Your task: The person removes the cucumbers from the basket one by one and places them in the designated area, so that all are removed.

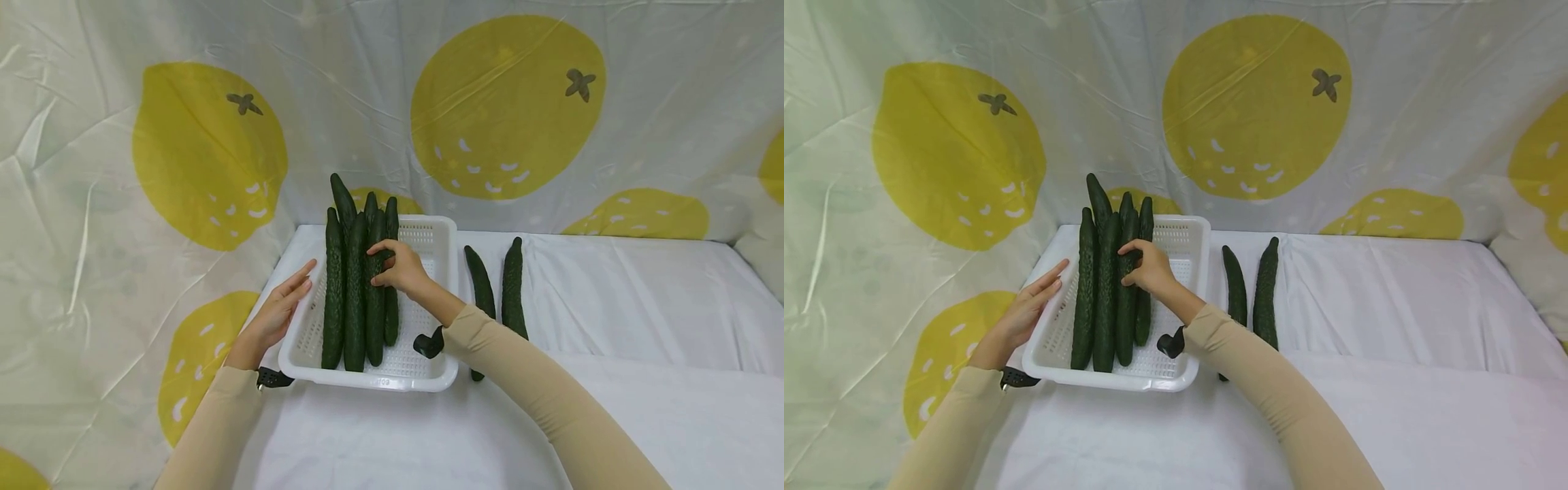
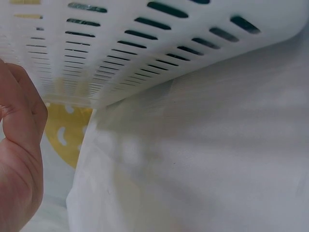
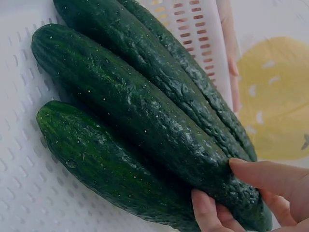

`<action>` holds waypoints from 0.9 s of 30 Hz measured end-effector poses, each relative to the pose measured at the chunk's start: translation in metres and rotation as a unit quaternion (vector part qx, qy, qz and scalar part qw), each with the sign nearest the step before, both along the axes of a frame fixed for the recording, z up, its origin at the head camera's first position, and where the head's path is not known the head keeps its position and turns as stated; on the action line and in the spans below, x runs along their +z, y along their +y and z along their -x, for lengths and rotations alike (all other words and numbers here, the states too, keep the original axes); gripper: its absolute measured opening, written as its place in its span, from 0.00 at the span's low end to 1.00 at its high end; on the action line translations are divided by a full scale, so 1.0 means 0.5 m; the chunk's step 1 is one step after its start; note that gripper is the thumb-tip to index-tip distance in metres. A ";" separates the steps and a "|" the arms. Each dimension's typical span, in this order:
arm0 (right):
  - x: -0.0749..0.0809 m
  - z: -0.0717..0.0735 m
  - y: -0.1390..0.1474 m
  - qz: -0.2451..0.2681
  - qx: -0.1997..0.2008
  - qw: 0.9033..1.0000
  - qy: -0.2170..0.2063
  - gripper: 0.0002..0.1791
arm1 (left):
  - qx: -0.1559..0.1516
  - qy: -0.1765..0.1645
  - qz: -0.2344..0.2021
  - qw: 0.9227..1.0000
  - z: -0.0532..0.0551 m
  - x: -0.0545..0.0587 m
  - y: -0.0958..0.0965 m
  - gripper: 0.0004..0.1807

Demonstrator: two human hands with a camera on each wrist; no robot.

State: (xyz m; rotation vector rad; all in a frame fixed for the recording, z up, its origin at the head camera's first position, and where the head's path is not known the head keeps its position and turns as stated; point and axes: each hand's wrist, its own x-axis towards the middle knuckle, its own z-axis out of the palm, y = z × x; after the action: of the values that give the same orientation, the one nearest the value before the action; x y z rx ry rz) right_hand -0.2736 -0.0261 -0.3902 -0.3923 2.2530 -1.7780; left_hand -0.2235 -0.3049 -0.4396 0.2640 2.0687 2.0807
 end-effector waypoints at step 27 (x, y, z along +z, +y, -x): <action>0.044 0.021 0.055 0.087 -0.007 0.994 -0.063 0.29 | 0.002 0.007 0.002 1.000 0.003 -0.002 0.000 0.30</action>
State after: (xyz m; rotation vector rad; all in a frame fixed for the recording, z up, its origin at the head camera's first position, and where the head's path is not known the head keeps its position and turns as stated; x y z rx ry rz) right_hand -0.2843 0.0015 -0.3684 -0.2867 2.0290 -1.9543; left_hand -0.2250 -0.3049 -0.4408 0.2764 2.0824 2.0836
